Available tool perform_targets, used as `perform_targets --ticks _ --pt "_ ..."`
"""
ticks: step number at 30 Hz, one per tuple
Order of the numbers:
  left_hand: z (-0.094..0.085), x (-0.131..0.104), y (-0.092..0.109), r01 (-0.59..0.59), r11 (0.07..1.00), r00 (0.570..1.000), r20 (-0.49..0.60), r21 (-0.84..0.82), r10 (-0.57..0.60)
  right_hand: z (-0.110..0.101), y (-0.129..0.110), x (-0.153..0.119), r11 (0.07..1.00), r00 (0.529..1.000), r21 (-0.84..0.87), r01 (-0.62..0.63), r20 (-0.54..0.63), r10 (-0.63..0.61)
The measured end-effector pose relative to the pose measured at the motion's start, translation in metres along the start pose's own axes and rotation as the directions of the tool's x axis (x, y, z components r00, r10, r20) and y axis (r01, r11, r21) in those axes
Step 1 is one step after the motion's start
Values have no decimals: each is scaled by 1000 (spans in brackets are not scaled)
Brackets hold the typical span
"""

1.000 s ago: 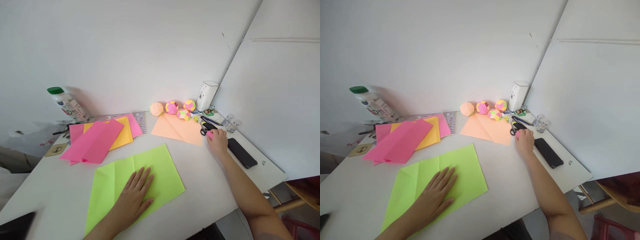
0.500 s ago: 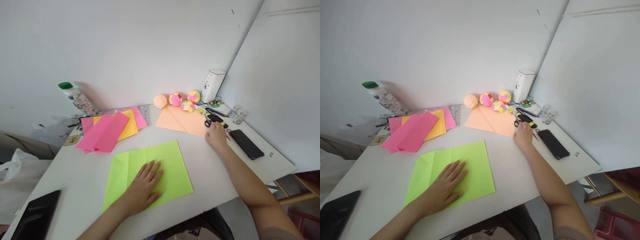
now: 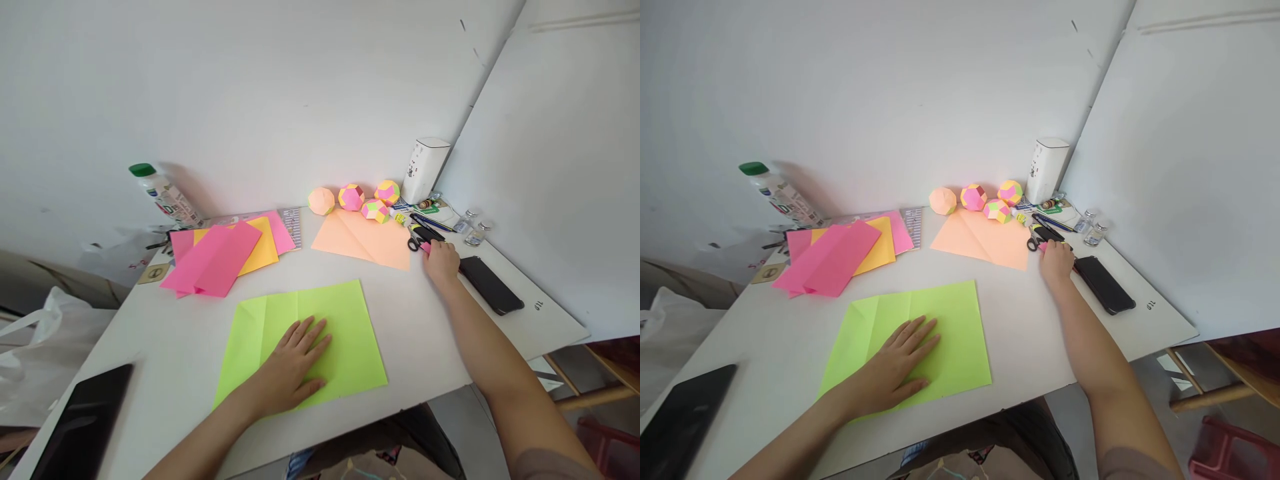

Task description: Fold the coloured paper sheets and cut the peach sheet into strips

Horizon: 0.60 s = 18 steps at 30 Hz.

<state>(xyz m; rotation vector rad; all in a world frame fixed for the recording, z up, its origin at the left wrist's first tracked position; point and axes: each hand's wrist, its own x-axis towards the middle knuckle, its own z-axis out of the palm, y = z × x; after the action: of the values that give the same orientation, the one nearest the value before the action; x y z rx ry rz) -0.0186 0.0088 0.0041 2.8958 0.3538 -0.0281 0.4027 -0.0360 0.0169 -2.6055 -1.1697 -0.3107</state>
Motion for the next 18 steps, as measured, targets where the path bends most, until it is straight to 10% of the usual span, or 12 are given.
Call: perform_targets --ticks 8,14,18 --pt "-5 3 5 1 1000 1000 12 6 -1 -25 -25 -20 915 979 351 198 -23 -203" --pt "-10 0 27 -16 1000 998 64 8 16 -8 -95 -98 598 699 616 513 105 -707" --pt "-22 17 42 42 997 993 108 65 -49 5 -112 -119 556 641 608 567 97 -761"
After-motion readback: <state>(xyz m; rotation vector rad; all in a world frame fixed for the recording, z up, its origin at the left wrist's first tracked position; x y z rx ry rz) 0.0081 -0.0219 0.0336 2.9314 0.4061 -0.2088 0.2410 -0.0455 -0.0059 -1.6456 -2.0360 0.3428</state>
